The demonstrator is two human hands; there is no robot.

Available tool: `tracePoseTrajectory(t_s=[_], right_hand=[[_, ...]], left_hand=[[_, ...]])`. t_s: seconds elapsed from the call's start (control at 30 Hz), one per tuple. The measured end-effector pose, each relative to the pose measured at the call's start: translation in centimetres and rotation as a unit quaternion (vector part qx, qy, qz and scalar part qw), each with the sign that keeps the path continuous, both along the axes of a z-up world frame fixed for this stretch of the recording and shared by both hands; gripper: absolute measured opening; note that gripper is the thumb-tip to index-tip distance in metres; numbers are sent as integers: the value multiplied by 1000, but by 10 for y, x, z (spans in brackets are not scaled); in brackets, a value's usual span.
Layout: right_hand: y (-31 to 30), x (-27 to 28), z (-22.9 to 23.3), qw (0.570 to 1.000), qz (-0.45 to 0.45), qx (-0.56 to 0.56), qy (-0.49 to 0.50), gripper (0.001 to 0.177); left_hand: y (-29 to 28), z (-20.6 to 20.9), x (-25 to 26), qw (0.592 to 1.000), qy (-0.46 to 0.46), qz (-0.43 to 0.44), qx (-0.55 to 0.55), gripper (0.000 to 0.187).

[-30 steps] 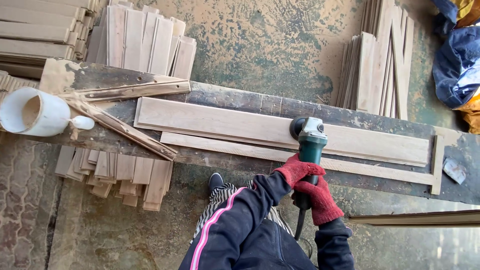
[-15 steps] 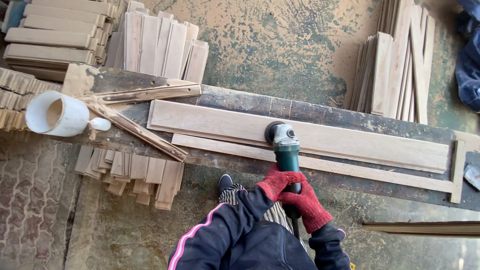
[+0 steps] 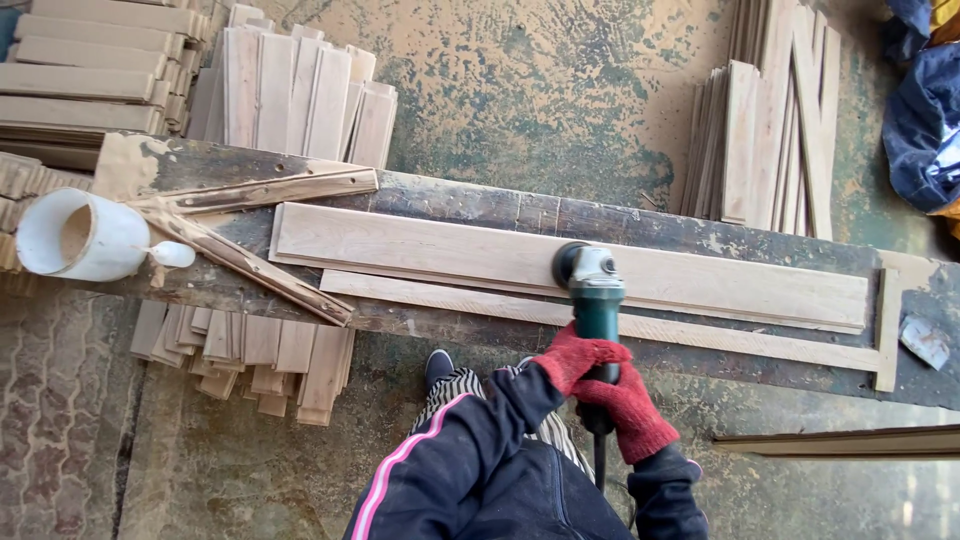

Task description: The recorder is using an angle grinder with a sanding disc to smooth the surfaces of long wooden planks.

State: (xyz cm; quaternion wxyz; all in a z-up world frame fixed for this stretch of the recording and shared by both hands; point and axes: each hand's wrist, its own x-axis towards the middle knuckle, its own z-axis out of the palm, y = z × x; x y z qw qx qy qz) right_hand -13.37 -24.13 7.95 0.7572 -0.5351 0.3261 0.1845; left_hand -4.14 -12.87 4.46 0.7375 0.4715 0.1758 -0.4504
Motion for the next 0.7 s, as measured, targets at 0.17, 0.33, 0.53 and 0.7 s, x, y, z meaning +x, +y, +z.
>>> tracePoseTrajectory(t_s=[0.17, 0.33, 0.53, 0.7], right_hand=[[36, 32, 11, 997, 59, -31, 47, 69], [17, 28, 7, 997, 52, -61, 20, 55], [-37, 14, 18, 999, -8, -40, -3, 42], [-58, 9, 16, 998, -42, -46, 27, 38]], left_hand=[[42, -2, 5, 997, 18, 77, 9, 56], [22, 13, 13, 997, 23, 65, 25, 56], [-51, 12, 20, 999, -28, -33, -4, 55], [-80, 2, 19, 994, -9, -91, 52, 65]])
